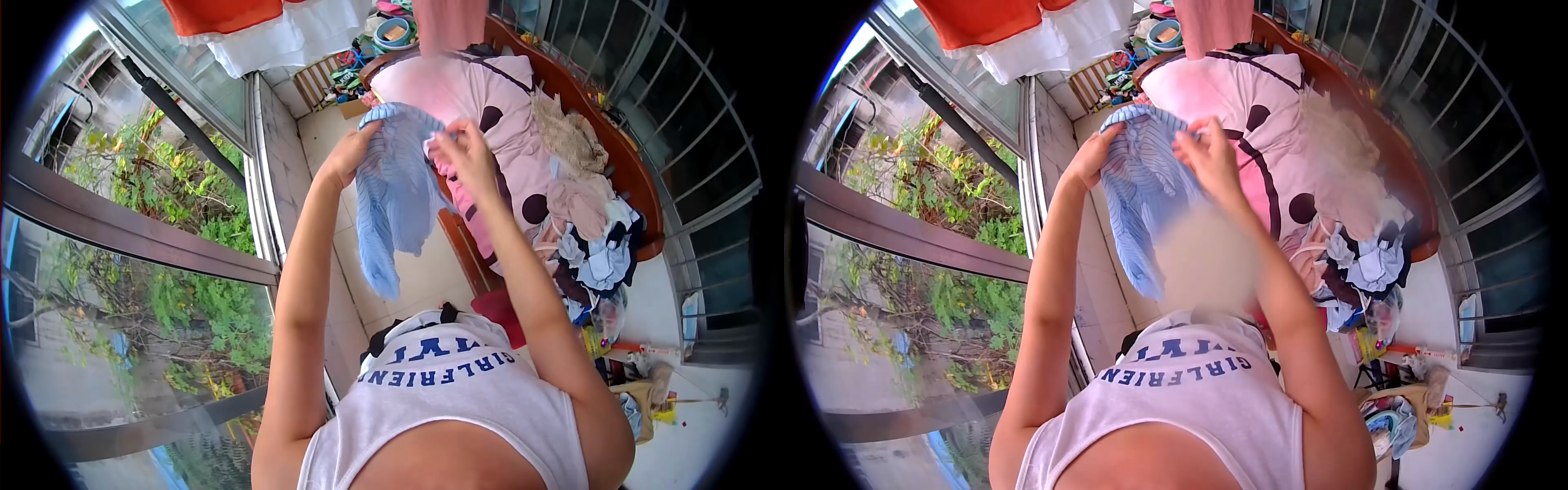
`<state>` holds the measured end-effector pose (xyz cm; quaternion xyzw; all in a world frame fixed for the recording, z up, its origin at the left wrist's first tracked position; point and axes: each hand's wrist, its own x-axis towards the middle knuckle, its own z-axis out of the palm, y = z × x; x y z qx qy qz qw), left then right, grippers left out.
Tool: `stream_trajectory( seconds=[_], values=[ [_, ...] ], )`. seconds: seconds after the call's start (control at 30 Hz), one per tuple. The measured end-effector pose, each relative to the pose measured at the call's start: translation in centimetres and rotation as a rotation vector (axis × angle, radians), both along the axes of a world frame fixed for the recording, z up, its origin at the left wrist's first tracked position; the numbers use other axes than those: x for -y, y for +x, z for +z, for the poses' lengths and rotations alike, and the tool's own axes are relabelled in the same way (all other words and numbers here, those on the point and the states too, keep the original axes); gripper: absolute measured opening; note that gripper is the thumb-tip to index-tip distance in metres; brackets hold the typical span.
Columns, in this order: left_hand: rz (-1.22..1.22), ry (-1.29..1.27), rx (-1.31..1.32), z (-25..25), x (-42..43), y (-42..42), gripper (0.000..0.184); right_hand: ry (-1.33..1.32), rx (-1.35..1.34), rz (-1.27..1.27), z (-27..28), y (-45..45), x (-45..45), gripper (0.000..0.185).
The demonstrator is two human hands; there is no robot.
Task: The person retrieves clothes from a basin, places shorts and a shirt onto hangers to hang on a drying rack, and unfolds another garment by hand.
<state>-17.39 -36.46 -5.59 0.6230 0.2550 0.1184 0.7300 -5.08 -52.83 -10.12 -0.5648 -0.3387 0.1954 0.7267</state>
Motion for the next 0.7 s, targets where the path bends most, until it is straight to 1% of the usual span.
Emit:
stream_trajectory(
  seconds=[0.03, 0.1, 0.17, 0.2, 0.23, 0.3, 0.33, 0.37, 0.4, 0.43, 0.47, 0.5, 0.57, 0.6, 0.67, 0.7],
  values=[
    [0.004, 0.001, 0.029, -0.1, -0.1, 0.0, 0.038, -0.042, -0.007, 0.015, -0.7, -1.4, 0.2, 0.022],
    [0.025, -0.008, 0.037, -0.4, 0.3, -0.1, 0.037, 0.064, -0.221, -0.026, -2.3, -4.5, 0.0, 0.024],
    [0.047, -0.012, 0.048, -0.4, 0.3, -0.3, 0.036, 0.160, -0.376, -0.173, -4.8, -6.2, -0.7, 0.025],
    [0.038, 0.022, 0.002, -0.3, 0.2, -0.5, 0.033, 0.159, -0.375, -0.166, -6.9, -6.0, -1.1, 0.025],
    [0.029, 0.057, -0.043, -0.3, 0.1, -0.7, 0.030, 0.084, -0.040, -0.103, -9.3, -5.5, -1.6, 0.023],
    [0.002, 0.247, -0.036, -1.1, 1.0, -0.8, 0.033, 0.009, 0.294, -0.035, -10.7, -4.7, -2.9, 0.022],
    [0.004, 0.366, -0.152, 0.8, 3.5, -1.5, 0.034, -0.436, 0.316, 0.241, -10.3, -3.5, -4.3, 0.018],
    [-0.106, 0.489, -0.071, -1.0, 3.6, -1.1, 0.029, -0.600, 0.370, 0.372, -10.3, -3.2, -5.2, 0.018],
    [-0.209, 0.463, -0.052, 0.7, 6.3, -1.6, 0.025, -0.636, 0.418, 0.402, -10.1, -3.3, -5.9, 0.018],
    [-0.308, 0.491, 0.048, -0.8, 7.1, -1.2, 0.023, -0.628, 0.444, 0.402, -9.9, -3.3, -6.6, 0.019],
    [-0.373, 0.485, 0.106, 0.7, 9.0, -1.6, 0.026, -0.619, 0.458, 0.406, -9.9, -3.5, -6.8, 0.019],
    [-0.438, 0.369, 0.300, -0.5, 9.7, -1.3, 0.032, -0.605, 0.461, 0.408, -10.0, -3.4, -7.0, 0.019],
    [-0.389, 0.555, 0.377, -0.8, 11.2, -2.0, 0.043, -0.557, 0.409, 0.416, -9.5, -3.3, -7.0, 0.019],
    [-0.378, 0.562, 0.378, -0.9, 10.9, -2.1, 0.043, -0.521, 0.365, 0.416, -9.0, -3.0, -6.8, 0.019],
    [-0.315, 0.583, 0.142, -1.9, 10.5, -2.5, 0.044, -0.445, 0.279, 0.422, -8.1, -2.6, -6.2, 0.019],
    [-0.302, 0.580, 0.143, -2.3, 10.1, -2.5, 0.044, -0.405, 0.234, 0.424, -7.4, -2.5, -5.8, 0.019]
  ],
)
